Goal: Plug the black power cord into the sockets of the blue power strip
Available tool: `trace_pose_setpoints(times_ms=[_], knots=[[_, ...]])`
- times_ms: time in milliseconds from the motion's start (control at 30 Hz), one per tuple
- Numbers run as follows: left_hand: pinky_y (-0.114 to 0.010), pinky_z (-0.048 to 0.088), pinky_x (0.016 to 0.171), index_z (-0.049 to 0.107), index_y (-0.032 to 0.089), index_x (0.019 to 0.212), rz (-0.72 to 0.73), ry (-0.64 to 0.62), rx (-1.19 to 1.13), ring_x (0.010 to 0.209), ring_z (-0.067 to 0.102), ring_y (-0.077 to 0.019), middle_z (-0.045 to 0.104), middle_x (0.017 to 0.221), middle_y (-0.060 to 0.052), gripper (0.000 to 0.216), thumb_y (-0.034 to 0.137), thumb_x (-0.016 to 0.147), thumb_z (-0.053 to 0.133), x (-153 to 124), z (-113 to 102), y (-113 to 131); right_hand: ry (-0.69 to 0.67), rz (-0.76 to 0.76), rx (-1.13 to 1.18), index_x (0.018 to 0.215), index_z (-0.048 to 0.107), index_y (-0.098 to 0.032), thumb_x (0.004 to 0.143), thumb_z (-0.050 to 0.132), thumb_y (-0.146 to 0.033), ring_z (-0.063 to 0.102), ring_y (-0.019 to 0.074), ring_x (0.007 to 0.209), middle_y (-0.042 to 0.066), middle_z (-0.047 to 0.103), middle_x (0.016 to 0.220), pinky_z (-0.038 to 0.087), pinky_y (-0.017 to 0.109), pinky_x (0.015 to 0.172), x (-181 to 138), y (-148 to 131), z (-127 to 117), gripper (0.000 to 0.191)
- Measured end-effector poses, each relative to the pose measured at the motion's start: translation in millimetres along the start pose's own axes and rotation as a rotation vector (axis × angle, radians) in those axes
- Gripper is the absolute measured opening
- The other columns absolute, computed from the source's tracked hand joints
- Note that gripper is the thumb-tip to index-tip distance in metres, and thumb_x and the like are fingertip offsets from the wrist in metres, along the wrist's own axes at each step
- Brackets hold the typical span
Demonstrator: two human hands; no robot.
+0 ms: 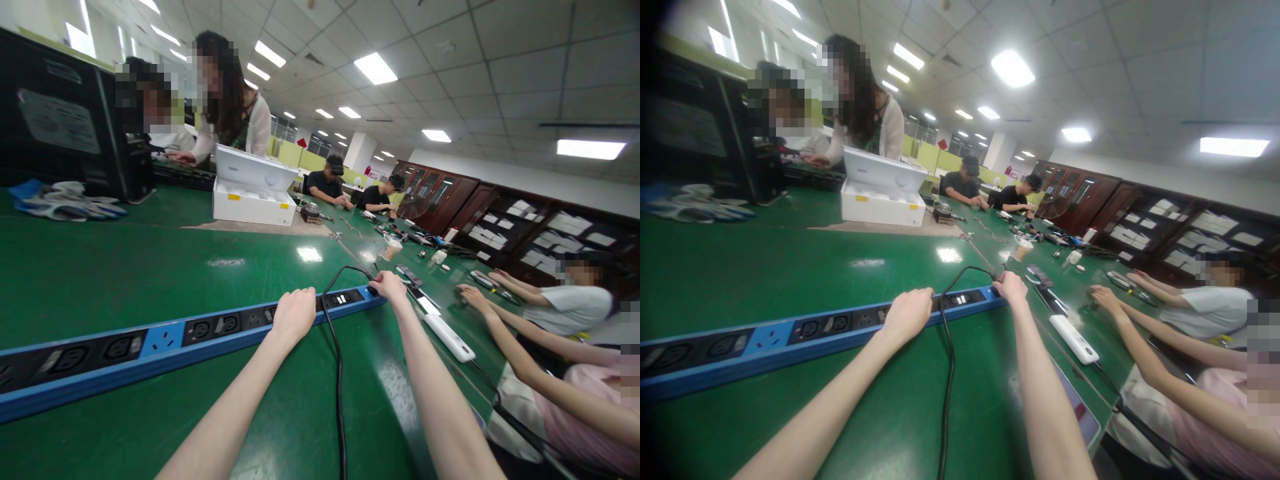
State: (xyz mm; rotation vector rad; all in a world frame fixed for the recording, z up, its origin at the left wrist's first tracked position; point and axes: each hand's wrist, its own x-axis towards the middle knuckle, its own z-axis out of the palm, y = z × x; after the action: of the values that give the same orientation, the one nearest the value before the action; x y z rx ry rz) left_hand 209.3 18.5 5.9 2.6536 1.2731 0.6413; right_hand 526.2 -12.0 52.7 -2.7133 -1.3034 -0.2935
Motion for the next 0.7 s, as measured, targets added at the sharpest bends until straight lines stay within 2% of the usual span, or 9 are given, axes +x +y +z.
trace_pose_setpoints(times_ms=[100,200,500,700], knots=[[-0.038,0.049,0.081,0.063,0.015,0.101,0.001,0.007,0.014,0.092,0.07,-0.0277,0.073,0.097,-0.015,0.027,0.018,0.098,0.037,1.3,1.8,-0.9,0.059,0.07,0.037,0.108,0.068,-0.025,0.092,0.057,-0.055,0.07,0.0249,0.096,0.011,0.073,0.106,0.052,0.034,0.08,-11.8,-4.1,13.9,0.036],[-0.037,0.049,0.081,0.063,0.015,0.102,-0.01,0.009,0.026,0.091,0.07,-0.0263,0.073,0.097,-0.014,0.026,0.019,0.099,0.037,3.1,3.2,-1.0,0.083,0.123,0.036,0.11,0.065,-0.025,0.093,0.054,-0.057,0.069,0.0267,0.099,0.011,0.072,0.106,0.051,0.036,0.083,-18.4,-7.0,21.6,0.038],[-0.037,0.048,0.08,0.063,0.015,0.101,-0.009,0.008,0.026,0.092,0.07,-0.0264,0.073,0.097,-0.014,0.025,0.019,0.099,0.038,5.9,3.8,-0.3,0.11,0.034,-0.044,0.108,0.066,-0.018,0.096,0.052,-0.054,0.069,0.0276,0.103,0.016,0.072,0.104,0.049,0.036,0.089,-8.2,-1.4,21.6,0.04],[-0.037,0.049,0.08,0.063,0.016,0.101,-0.007,0.009,0.03,0.091,0.07,-0.0266,0.073,0.097,-0.013,0.024,0.02,0.099,0.039,6.3,4.2,0.3,0.083,0.001,-0.098,0.108,0.065,-0.014,0.097,0.052,-0.051,0.069,0.0304,0.105,0.02,0.072,0.106,0.049,0.037,0.089,-1.0,-2.1,21.8,0.04]])
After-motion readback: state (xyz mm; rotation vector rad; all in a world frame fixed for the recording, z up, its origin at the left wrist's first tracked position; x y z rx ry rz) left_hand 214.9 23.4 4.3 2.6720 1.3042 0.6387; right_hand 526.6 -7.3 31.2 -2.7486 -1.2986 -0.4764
